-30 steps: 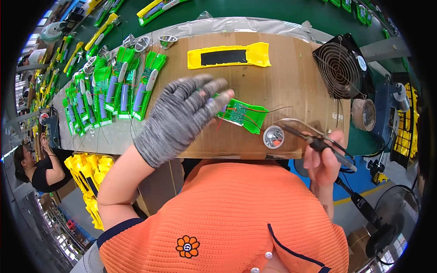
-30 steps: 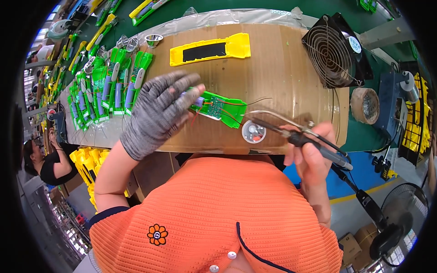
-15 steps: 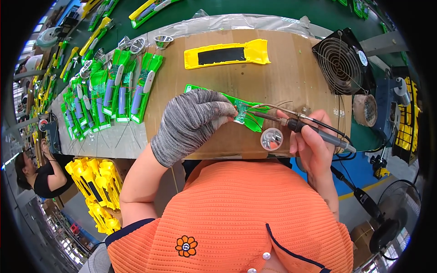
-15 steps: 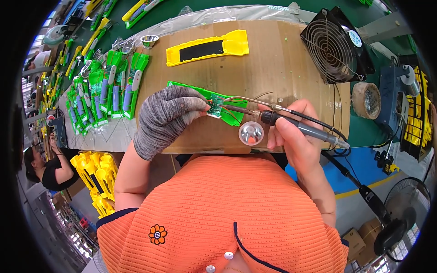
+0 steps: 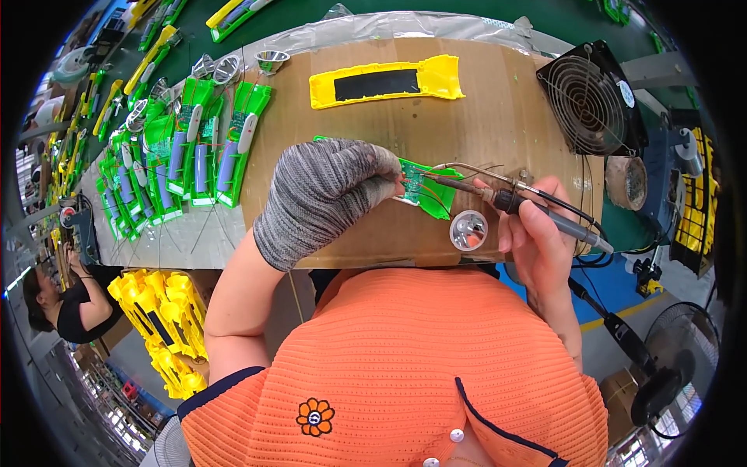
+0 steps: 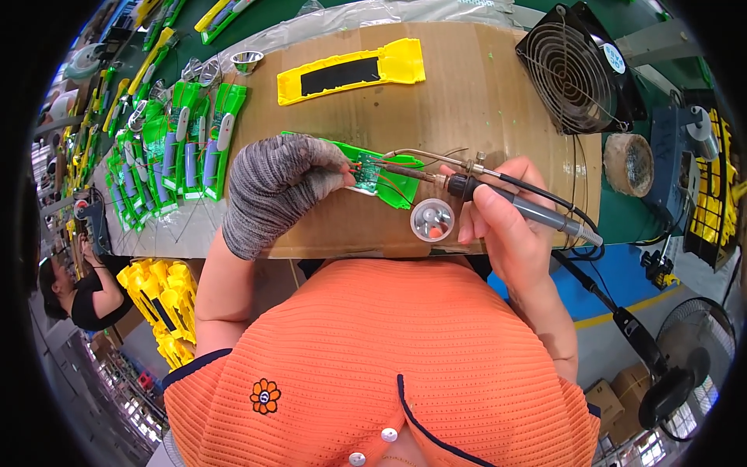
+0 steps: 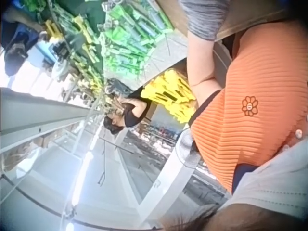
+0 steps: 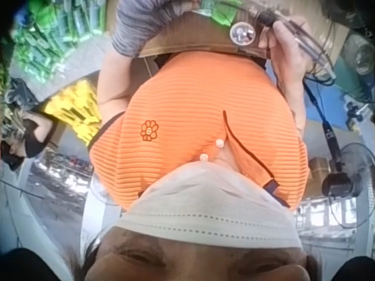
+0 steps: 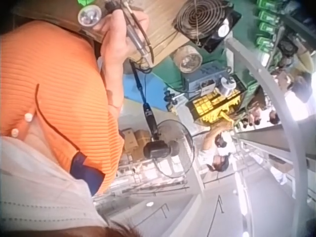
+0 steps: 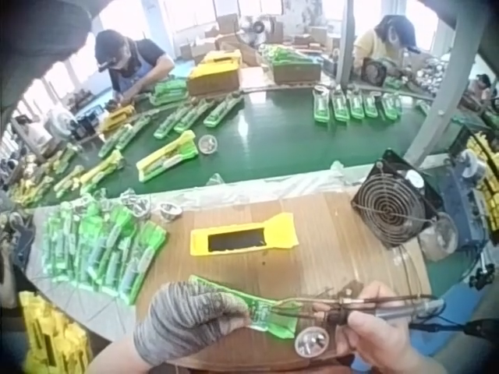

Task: Soldering internal components and wires into flashlight housings on an assembly line.

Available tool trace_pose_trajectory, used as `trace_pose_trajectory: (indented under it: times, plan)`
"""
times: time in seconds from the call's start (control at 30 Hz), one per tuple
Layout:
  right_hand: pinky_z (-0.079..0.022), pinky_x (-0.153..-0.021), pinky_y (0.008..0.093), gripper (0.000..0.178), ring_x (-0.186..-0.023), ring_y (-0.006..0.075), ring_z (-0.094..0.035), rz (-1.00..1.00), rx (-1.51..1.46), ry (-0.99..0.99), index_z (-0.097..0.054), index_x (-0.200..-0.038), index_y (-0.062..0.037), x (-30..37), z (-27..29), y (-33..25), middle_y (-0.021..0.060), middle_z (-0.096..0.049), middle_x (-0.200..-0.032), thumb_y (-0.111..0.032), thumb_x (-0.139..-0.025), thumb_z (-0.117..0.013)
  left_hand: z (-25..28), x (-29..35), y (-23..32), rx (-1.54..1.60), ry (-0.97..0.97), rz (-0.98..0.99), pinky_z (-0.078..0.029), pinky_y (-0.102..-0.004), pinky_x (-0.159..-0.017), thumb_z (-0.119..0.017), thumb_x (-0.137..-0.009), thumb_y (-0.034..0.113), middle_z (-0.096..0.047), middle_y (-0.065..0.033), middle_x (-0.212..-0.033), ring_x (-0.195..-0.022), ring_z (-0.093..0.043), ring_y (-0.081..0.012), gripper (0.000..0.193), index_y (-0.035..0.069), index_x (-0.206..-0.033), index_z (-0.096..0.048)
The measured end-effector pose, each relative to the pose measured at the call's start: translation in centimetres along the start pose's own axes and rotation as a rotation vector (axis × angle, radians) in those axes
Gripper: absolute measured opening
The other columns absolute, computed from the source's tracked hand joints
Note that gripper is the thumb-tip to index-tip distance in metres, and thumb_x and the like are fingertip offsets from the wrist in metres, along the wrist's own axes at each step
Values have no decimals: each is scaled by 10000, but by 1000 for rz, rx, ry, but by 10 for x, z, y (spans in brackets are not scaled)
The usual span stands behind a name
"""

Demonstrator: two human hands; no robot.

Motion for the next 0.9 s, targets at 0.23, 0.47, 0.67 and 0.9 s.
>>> trace_pose_trajectory:
  times: [0.23, 0.47, 0.67, 0.9]
  plan:
    - [-517, -559, 306, 154, -545, 141, -549, -11, -25, 35, -445, -986, -20, 1, -6, 0, 274, -670, -988, -18, -936, -591, -1, 1, 5, -137, 12, -223, -541, -374, -669, -739, -824, 136, -686, -82, -927, -775, -673, -291, 107, 120, -923, -702]
    - [-516, -540, 268, 145, -563, 122, -594, -4, 126, 4, -458, -966, -10, -1, -9, -3, 89, -607, -719, 11, -935, -598, -1, -2, 9, -215, -27, -198, -540, -376, -667, -731, -803, 110, -639, -86, -987, -788, -663, -298, 140, 105, -936, -686]
    - [-541, -562, 258, 154, -602, 112, -618, -63, 178, -9, -465, -967, -3, -2, -15, -7, 92, -624, -746, 25, -930, -611, -1, -6, 11, -256, -55, -189, -540, -388, -664, -725, -795, 109, -638, -88, -978, -776, -659, -298, 139, 104, -925, -676]
    - [-590, -622, 301, 154, -631, 119, -623, -86, 156, -19, -470, -973, 2, -3, -20, -8, 101, -622, -773, 21, -932, -617, 1, -7, 13, -264, -100, -149, -542, -366, -697, -736, -774, 26, -641, -107, -969, -821, -667, -315, 175, 81, -931, -681]
Point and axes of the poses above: each hand's wrist, its own x-axis away from the middle knuckle, its own z-axis out of the back of the hand, y = z × x, the point moved 3 cm from there along -x, towards the middle knuckle
